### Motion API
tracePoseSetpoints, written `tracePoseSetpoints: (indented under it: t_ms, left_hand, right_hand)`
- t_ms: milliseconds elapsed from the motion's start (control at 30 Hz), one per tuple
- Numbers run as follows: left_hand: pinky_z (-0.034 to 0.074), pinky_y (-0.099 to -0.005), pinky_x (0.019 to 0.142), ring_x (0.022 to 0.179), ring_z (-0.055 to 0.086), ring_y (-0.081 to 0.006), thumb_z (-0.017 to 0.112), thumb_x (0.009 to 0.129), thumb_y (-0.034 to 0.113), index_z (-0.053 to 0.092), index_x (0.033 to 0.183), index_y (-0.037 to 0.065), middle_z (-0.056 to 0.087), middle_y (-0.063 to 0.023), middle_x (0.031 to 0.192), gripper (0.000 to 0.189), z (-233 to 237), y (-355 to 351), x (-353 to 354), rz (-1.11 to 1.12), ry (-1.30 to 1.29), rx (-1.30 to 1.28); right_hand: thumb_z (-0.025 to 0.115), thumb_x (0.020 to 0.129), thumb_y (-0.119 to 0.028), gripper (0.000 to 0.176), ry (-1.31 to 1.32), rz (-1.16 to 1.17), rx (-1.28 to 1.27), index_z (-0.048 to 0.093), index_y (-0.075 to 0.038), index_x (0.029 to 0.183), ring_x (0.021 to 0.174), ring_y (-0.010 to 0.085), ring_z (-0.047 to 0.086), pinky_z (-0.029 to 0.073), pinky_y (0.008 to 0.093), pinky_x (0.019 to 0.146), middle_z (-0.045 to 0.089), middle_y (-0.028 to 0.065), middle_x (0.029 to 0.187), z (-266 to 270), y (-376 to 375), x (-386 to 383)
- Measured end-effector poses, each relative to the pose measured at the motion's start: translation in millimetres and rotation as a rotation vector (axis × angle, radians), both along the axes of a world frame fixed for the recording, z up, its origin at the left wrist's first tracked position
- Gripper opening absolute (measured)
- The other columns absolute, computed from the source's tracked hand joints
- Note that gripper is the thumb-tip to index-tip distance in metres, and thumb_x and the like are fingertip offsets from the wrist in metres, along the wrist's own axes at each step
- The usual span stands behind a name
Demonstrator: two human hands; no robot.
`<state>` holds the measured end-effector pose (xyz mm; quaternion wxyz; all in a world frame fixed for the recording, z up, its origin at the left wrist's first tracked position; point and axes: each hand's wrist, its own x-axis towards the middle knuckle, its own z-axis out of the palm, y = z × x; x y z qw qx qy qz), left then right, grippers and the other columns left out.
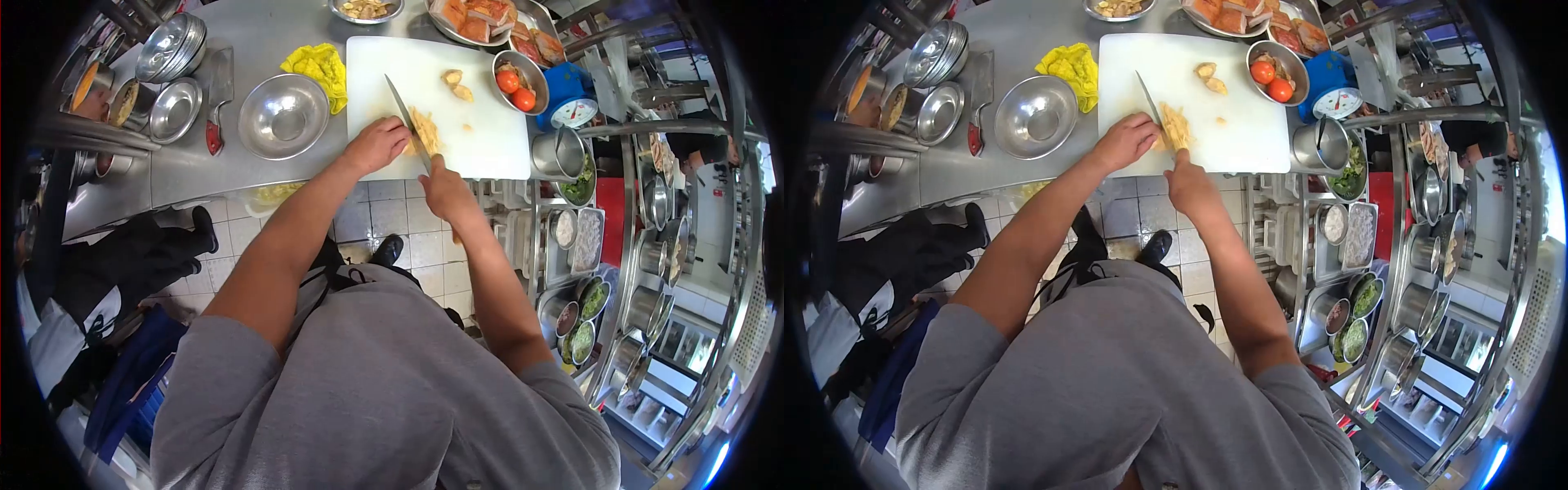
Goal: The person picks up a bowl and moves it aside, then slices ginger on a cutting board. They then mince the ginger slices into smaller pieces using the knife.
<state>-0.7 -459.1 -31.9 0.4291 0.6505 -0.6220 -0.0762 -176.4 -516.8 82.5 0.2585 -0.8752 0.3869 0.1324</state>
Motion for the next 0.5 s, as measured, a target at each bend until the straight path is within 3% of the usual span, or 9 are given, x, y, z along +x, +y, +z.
tracePoseSetpoints:
  t_ms: [67, 167, 233, 367, 500]
  left_hand:
    - [0.052, -0.0409, 0.08, 0.091, 0.061, -0.0322, 0.065, 0.088, 0.008, 0.066, 0.096, 0.006, 0.06, -0.0112, 0.096, 0.009, -1.3, -2.9, 6.9, -0.002, -0.025, -0.023]
    - [0.052, -0.0413, 0.08, 0.09, 0.061, -0.0319, 0.065, 0.088, 0.01, 0.066, 0.095, 0.007, 0.06, -0.0103, 0.097, 0.008, -5.5, -2.6, 1.2, -0.027, -0.023, -0.036]
    - [0.052, -0.0419, 0.081, 0.09, 0.061, -0.0317, 0.064, 0.088, 0.012, 0.066, 0.094, 0.007, 0.061, -0.0094, 0.097, 0.008, -7.1, 1.2, -2.6, -0.03, -0.012, -0.027]
    - [0.052, -0.0411, 0.08, 0.09, 0.061, -0.0315, 0.065, 0.087, 0.009, 0.065, 0.094, 0.006, 0.06, -0.0099, 0.096, 0.008, -3.8, 1.2, 2.4, -0.024, -0.027, -0.057]
    - [0.051, -0.0404, 0.079, 0.09, 0.06, -0.0313, 0.065, 0.086, 0.007, 0.064, 0.095, 0.005, 0.059, -0.0106, 0.096, 0.01, -2.7, 0.4, 2.3, -0.032, 0.001, -0.039]
  right_hand:
    - [0.056, 0.098, -0.021, 0.031, -0.072, 0.022, -0.009, 0.039, 0.002, 0.11, 0.09, 0.054, 0.063, 0.049, 0.0588, 0.08, 0.065, 0.036, 0.088, -33.3, -5.0, -4.3]
    - [0.057, 0.097, -0.02, 0.032, -0.084, 0.001, 0.014, 0.039, 0.003, 0.11, 0.09, 0.0539, 0.063, 0.049, 0.0589, 0.08, 0.065, 0.0364, 0.088, -36.8, -7.4, -2.8]
    - [0.057, 0.097, -0.017, 0.032, -0.017, -0.07, 0.111, 0.039, 0.005, 0.111, 0.091, 0.0536, 0.063, 0.049, 0.0588, 0.081, 0.065, 0.0366, 0.091, 5.1, -1.7, 8.4]
    - [0.057, 0.097, -0.017, 0.032, -0.113, -0.044, 0.021, 0.038, 0.004, 0.111, 0.092, 0.0547, 0.062, 0.049, 0.0585, 0.082, 0.064, 0.0375, 0.092, -47.8, -0.1, 0.3]
    - [0.057, 0.097, -0.017, 0.031, -0.053, -0.028, 0.058, 0.038, 0.004, 0.111, 0.092, 0.0551, 0.062, 0.049, 0.0592, 0.082, 0.064, 0.0378, 0.092, -11.7, -3.4, 4.8]
